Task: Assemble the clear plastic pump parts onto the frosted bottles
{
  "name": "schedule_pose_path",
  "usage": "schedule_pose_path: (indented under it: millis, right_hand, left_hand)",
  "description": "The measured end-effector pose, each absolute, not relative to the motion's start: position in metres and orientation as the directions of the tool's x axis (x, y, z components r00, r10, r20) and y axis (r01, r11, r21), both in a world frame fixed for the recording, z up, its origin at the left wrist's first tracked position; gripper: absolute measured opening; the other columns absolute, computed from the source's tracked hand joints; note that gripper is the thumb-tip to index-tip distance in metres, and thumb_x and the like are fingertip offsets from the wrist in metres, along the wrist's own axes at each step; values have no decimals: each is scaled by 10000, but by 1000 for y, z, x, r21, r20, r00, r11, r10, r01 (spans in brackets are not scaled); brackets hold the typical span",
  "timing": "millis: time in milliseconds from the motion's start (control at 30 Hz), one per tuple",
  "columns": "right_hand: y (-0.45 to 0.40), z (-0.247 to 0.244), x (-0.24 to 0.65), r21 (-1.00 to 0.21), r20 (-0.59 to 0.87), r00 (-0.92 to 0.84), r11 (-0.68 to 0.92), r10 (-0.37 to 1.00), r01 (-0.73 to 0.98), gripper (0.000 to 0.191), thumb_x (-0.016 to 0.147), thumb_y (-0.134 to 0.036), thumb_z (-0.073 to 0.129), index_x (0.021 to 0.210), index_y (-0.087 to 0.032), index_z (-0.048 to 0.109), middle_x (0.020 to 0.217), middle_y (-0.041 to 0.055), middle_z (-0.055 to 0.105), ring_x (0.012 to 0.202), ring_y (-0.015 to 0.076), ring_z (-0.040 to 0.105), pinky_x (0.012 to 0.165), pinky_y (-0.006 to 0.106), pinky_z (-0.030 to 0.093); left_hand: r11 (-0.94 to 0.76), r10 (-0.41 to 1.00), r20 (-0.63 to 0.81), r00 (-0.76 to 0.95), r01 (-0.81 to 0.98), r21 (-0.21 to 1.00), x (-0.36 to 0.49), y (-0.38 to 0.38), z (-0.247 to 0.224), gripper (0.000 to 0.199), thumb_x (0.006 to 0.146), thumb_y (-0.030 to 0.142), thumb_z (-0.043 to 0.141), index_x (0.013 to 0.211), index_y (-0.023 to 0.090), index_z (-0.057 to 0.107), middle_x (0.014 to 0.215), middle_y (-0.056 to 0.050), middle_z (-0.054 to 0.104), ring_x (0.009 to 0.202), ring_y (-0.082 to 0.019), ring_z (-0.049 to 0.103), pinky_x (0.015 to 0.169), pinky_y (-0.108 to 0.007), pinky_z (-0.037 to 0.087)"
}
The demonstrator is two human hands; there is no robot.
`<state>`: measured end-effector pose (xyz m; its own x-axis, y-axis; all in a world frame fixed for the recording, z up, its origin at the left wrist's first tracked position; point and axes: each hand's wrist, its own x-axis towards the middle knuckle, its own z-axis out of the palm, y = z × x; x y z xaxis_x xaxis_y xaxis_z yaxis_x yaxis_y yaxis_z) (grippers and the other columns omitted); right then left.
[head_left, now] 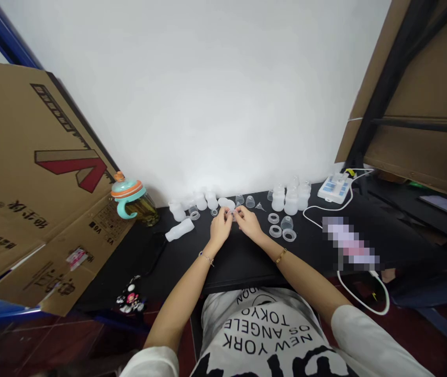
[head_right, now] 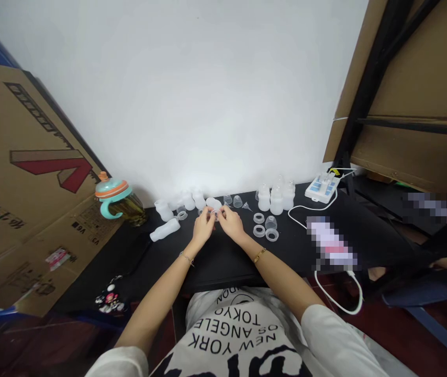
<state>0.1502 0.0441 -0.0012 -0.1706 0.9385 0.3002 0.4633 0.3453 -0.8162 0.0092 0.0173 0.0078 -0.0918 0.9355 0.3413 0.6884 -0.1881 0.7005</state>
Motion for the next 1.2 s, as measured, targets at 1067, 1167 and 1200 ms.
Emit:
schedule_pose_path:
  millis: [1067,1167,1200]
  right_hand:
    - [46,-3,150,-722,255,-274,371,927,584,305,1056,-378,433,1061,-254,711,837,14,760,741,175,712,702,235,485]
    - [47,-4,150,-730,269,-279,384,922,565,320,1058,-353,425,1035,-245,726,806,11,758,741,169,724,710,229,500]
    - [48,-4,150,-731,276,-277,388,920,562,319,1055,-346,431,1022,-241,730,799,12,758,745,169,729,715,229,506]
  left_hand:
    - [-337,851,519,-73,683,649,5,27,-2,186,964,291,552,980,203,715,916,-32,679,731,-154,611,735,-275,462]
    - [-358,844,535,-48,692,627,4,29,-4,193,976,287,539,984,201,712,953,-39,689,746,-155,617,742,-275,465]
    - [-364,841,539,-42,695,621,4,29,-4,195,977,283,536,987,199,711,963,-41,693,751,-154,618,743,-275,466]
